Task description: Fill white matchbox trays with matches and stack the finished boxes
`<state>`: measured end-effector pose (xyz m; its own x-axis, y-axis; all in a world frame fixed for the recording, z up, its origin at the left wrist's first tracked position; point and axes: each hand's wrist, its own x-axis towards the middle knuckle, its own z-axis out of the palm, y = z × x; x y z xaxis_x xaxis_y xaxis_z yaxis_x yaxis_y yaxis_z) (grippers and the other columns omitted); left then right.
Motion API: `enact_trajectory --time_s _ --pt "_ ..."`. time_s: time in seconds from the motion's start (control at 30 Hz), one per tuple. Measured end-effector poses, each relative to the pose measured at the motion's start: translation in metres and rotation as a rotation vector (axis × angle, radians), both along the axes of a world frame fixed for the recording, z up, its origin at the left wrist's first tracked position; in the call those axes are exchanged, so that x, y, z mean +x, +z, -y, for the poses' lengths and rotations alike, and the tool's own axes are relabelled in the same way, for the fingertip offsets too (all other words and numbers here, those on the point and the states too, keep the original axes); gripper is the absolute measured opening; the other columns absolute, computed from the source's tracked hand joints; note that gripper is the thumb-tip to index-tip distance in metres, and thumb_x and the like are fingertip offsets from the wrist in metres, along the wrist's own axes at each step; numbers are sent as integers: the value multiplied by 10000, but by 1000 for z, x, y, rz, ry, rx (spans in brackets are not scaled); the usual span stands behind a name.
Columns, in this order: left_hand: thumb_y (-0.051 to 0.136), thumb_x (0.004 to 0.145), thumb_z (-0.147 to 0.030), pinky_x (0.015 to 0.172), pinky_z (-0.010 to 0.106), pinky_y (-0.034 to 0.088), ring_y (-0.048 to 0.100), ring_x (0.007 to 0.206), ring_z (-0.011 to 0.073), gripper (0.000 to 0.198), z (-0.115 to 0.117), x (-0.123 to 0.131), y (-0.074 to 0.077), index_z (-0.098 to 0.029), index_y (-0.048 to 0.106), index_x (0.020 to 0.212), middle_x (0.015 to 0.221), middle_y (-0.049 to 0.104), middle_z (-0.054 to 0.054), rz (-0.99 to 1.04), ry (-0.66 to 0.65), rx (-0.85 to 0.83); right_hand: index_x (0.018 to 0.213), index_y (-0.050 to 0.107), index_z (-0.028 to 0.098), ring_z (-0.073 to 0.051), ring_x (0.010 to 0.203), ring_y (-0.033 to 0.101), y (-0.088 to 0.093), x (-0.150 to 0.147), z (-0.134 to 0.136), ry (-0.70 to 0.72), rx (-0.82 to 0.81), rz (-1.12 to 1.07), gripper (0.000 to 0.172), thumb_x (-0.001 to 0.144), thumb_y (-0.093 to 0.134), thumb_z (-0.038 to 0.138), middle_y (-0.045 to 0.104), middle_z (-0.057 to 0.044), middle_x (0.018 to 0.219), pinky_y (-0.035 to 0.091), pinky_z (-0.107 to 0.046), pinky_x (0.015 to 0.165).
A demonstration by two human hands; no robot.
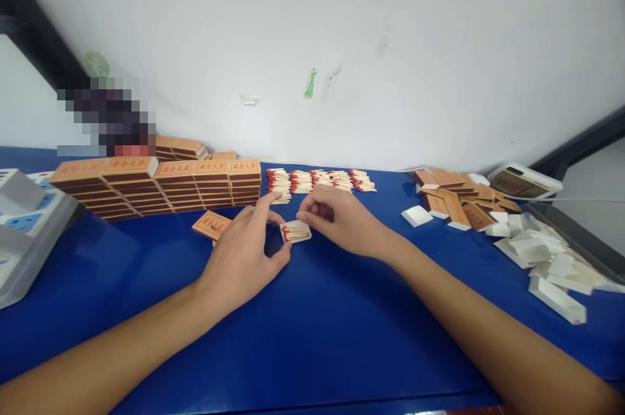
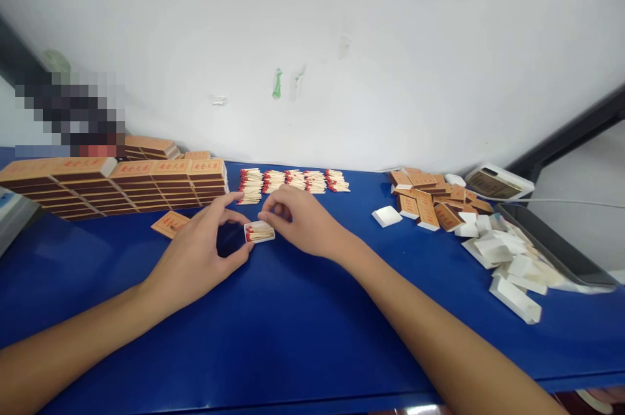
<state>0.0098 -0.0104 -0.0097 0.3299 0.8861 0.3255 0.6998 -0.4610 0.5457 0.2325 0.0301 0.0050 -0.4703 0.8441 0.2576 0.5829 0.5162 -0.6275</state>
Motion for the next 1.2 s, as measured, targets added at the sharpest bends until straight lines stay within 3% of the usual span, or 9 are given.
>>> enact_trajectory --time_s 0.17,0.3,0.43,0.6,0.77,0.87,1.2 --pt "698 893 -199 1026 479 528 658 1174 293 692 1 1 0 -263 387 1508 1128 760 26 5 2 -3 1036 709 194 -153 753 528 -5 -16 -46 62 79 62 68 970 700 204 624 -7 871 396 -305 727" --pt "708 883 -191 1040 495 521 656 1161 297 704 3 1 2 -260 391 1507 1118 756 24 5 10 -25 919 676 171 -158 801 525 -8 -36 -60 52 111 209 55 969 700 172 603 -31 917 368 -294 739" --pt "706 885 -173 1019 475 527 654 1156 293 711 4 1 2 -268 385 1513 1111 755 25 18 -13 -1 908 656 169 -167 801 515 -6 -31 -56 46 88 264 108 997 687 222 598 -32 893 350 -294 718" --pt "699 894 -165 1000 456 524 653 1161 284 710 4 1 1 -257 375 1519 1118 754 22 12 -24 12 902 671 177 -176 805 537 -1 6 -40 -21 36 299 102 979 706 233 624 -39 889 371 -295 710" --pt "721 888 -189 995 472 520 655 1172 291 716 4 1 1 -248 371 1510 1153 755 23 -20 -39 0 942 681 196 -168 752 529 -7 44 -25 -93 11 186 188 978 705 379 642 -34 884 393 -289 665" --pt "715 896 -197 995 469 519 655 1185 289 699 4 1 1 -264 379 1505 1157 756 19 -22 -39 -6 936 677 199 -162 723 525 -8 56 -20 -143 5 169 163 964 703 357 640 -27 864 400 -291 649" --pt "714 896 -215 1005 467 509 648 1183 275 709 2 1 2 -281 373 1514 1153 758 -2 -16 -46 -31 896 685 187 -154 723 528 -10 49 -17 -79 15 223 116 997 657 237 651 -33 870 384 -281 655"
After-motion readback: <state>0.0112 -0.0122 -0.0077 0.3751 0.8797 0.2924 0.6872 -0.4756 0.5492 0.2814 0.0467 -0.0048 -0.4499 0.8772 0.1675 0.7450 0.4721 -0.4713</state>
